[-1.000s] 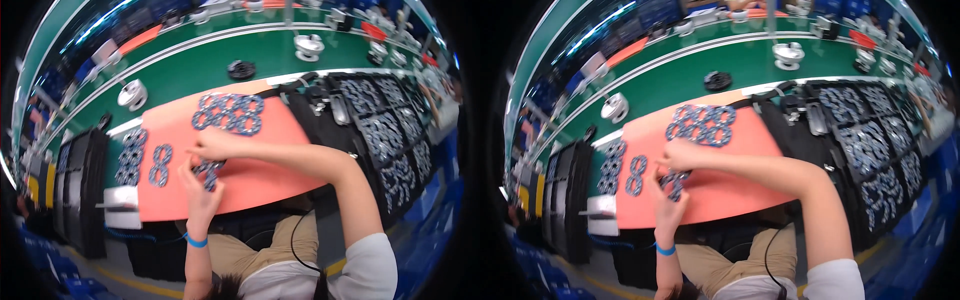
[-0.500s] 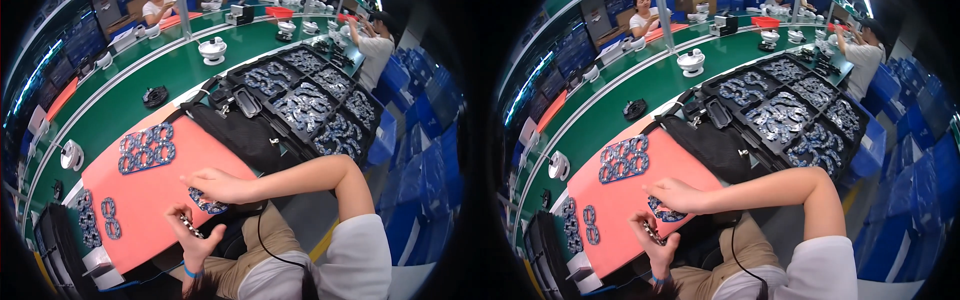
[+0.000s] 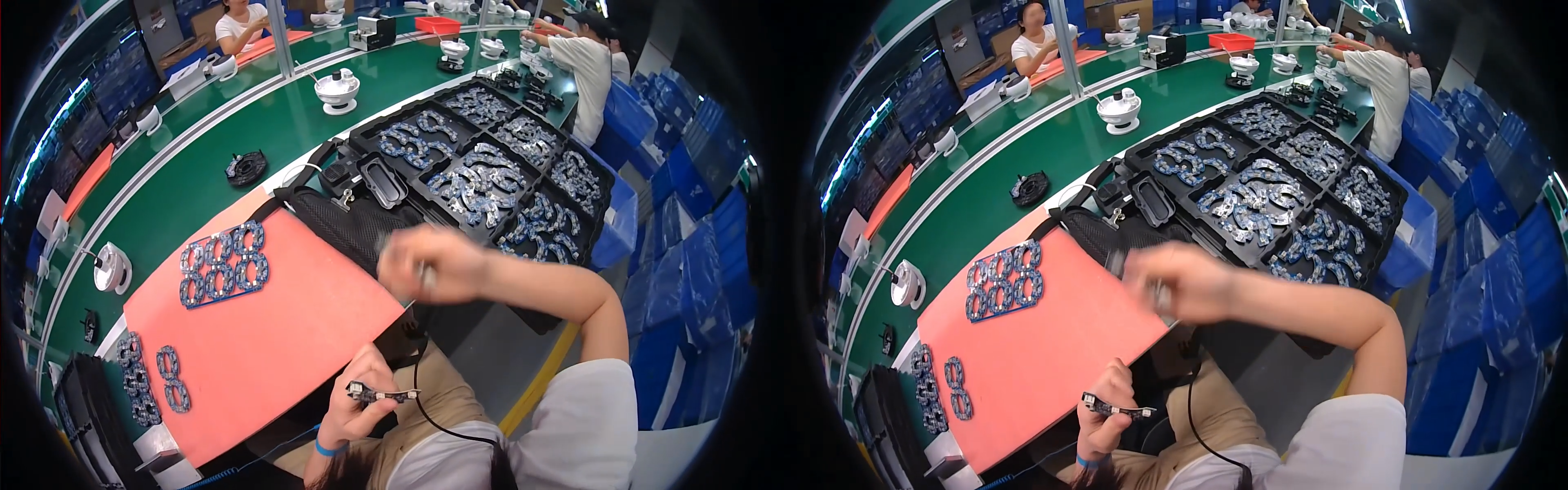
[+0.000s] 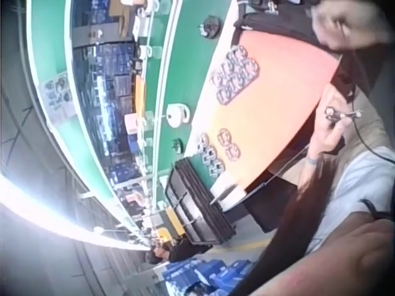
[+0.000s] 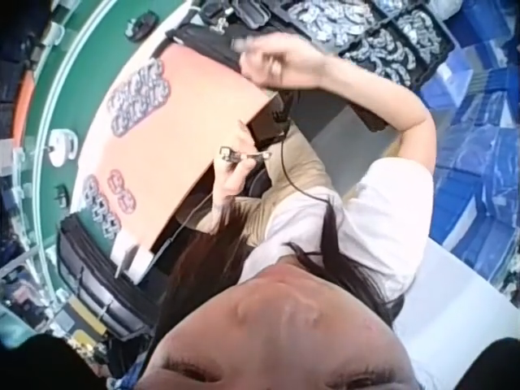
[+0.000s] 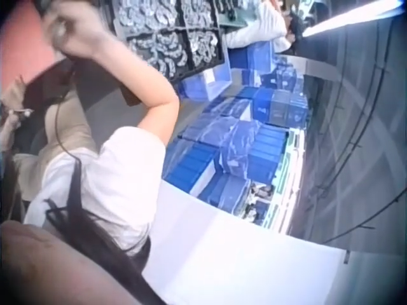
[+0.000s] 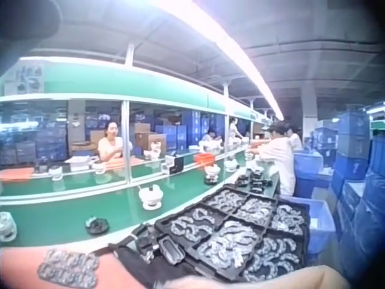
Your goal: Assemble circular LED circuit boards by placing small electronic components into the designated holes on the blue board frames.
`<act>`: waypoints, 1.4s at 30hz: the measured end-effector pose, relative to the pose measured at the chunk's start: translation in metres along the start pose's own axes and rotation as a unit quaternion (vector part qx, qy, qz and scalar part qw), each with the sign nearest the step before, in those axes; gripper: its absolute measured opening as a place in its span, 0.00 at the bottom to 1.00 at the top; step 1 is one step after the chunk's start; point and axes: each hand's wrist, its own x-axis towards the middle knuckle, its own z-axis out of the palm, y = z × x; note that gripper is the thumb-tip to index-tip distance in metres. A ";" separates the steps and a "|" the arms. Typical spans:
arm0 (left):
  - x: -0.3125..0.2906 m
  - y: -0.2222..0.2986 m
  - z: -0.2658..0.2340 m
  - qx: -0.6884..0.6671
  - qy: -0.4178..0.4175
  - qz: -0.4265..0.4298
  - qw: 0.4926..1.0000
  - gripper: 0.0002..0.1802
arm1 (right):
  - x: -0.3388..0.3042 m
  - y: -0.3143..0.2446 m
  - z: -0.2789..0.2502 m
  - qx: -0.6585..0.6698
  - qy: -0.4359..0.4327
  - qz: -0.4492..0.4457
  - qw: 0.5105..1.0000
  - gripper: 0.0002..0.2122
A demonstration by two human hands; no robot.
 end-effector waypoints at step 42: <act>0.007 -0.032 -0.016 0.095 0.153 -0.249 0.952 0.27 | 0.019 -0.172 -0.240 -0.710 0.504 -0.242 0.428 0.13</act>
